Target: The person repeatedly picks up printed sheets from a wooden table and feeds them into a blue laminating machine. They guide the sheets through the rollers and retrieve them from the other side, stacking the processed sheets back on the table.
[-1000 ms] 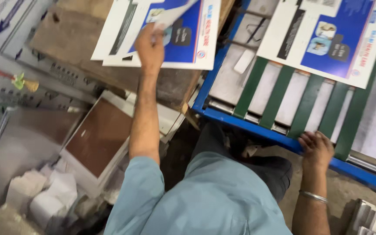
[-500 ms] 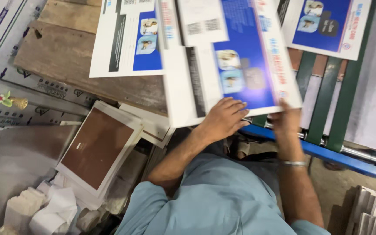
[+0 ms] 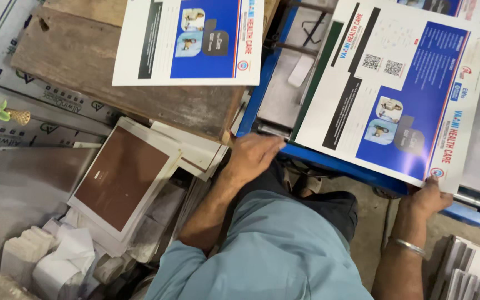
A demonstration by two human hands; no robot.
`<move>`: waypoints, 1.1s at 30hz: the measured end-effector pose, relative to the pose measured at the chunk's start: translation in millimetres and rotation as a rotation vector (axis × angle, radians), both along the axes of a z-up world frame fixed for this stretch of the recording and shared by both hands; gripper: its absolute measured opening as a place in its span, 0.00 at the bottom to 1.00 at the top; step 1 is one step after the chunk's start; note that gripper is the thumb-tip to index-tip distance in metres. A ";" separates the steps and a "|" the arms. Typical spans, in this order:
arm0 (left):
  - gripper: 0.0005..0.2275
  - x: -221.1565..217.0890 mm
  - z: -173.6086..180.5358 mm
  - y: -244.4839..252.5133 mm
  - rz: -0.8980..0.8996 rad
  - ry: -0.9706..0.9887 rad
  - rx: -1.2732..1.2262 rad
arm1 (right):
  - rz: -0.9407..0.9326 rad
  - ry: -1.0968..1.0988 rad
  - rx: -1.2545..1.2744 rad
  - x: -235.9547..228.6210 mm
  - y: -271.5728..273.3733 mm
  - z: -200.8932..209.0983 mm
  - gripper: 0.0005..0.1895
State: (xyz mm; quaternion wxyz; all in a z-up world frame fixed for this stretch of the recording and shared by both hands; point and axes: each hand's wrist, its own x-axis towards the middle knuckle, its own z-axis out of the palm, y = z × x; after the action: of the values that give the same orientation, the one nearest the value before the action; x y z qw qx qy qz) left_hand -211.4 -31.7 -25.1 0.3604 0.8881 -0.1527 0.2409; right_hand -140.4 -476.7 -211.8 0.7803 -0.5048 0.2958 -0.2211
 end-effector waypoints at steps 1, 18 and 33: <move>0.05 0.4 -1.4 5.9 0.014 -0.059 0.053 | 0.014 -0.006 0.009 -13.3 0.9 -2.9 0.18; 0.11 116.5 -36.3 90.1 0.405 0.001 0.715 | 0.134 -0.173 0.003 -19.7 20.9 -9.3 0.18; 0.09 104.0 -17.5 81.6 0.403 -0.003 0.640 | 0.338 0.139 0.160 28.1 -9.0 -28.0 0.16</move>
State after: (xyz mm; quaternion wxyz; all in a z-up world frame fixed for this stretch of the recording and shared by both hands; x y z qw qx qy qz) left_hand -107.4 49.9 -42.6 0.0100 0.9677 -0.0431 0.2482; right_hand -112.4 -485.8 -239.7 0.8217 -0.4976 0.2766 -0.0274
